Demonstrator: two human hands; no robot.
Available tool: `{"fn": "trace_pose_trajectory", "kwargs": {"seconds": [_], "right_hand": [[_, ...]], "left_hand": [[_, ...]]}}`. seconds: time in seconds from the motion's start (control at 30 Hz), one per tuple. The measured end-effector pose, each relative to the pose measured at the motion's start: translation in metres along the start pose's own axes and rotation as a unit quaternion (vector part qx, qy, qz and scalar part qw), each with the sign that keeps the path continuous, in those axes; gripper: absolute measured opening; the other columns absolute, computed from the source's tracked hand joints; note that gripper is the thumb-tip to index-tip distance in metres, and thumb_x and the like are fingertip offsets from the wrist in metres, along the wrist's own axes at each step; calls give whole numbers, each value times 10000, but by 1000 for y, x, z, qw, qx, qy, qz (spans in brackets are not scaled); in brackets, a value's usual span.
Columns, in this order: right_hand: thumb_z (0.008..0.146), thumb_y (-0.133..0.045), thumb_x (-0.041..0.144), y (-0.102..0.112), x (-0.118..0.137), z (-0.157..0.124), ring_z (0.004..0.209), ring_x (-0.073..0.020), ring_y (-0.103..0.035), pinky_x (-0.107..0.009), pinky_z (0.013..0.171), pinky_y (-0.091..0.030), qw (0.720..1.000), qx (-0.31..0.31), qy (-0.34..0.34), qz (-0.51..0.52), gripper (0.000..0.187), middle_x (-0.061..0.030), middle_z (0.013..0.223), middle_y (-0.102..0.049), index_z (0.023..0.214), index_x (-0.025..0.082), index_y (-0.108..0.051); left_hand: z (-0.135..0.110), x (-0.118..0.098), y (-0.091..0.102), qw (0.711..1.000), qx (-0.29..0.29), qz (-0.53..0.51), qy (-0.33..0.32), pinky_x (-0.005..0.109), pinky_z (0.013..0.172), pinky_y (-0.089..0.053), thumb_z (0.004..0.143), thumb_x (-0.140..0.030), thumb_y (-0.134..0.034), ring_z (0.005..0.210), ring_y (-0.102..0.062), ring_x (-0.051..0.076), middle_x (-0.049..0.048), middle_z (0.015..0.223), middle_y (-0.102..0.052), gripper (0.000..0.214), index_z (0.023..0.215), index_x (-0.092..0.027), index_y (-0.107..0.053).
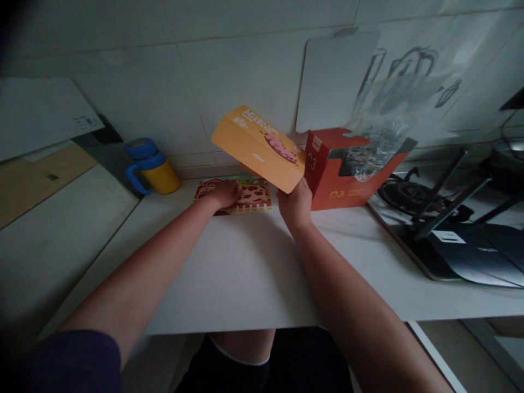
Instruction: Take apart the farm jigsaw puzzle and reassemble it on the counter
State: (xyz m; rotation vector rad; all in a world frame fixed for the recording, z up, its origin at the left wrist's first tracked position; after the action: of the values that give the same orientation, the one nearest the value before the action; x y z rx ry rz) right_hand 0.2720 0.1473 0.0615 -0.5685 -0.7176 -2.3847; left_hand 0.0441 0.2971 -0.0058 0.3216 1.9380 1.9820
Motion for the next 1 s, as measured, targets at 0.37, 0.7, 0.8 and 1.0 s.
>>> {"fn": "trace_pose_trajectory", "kwargs": {"seconds": [0.37,0.7,0.8,1.0], "right_hand": [[837,-587,99,8,7,5,1202,-320,-695,-475,1018,-589,999,-28,4,-37,483,-141,1263,-739,1298,222,-664],[871,-563,120,2,6,4,1190,-323,-692,-487,1020,-581,1000,-6,-8,-15,436,-147,1253,-739,1280,214,-683],[860,-555,115,2,5,5,1200,-327,-685,-496,1018,-580,1000,-2,-11,-29,464,-145,1275,-734,1296,220,-674],[806,-556,71,-3,10,6,1169,-333,-700,-480,995,-577,1000,20,0,-15,462,-157,1228,-749,1229,192,-698]], "left_hand": [[-2,14,-3,992,-111,9,55,494,1105,-438,1084,-356,-351,1319,-568,351,206,1370,-633,391,1227,-174,-667],[-28,7,-1,993,-100,16,60,488,1035,-468,1073,-326,-369,1239,-598,359,209,1294,-658,389,1219,-159,-688],[-48,3,1,993,-97,30,57,476,1030,-470,1079,-312,-352,1205,-616,349,205,1258,-664,398,1222,-139,-680],[-110,-7,9,995,-77,49,40,457,994,-499,1053,-278,-421,1202,-615,351,189,1223,-667,317,1172,-158,-689]]}}
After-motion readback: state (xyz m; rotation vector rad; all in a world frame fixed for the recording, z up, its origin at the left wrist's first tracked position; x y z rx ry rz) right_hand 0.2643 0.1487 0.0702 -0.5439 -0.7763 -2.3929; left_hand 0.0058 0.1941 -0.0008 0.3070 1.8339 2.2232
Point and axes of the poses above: each hand's wrist, its own z-axis towards the middle knuckle, its own y-axis out of the back of the hand, x = y × z, the point moved 10 cm from there along z, towards the middle knuckle
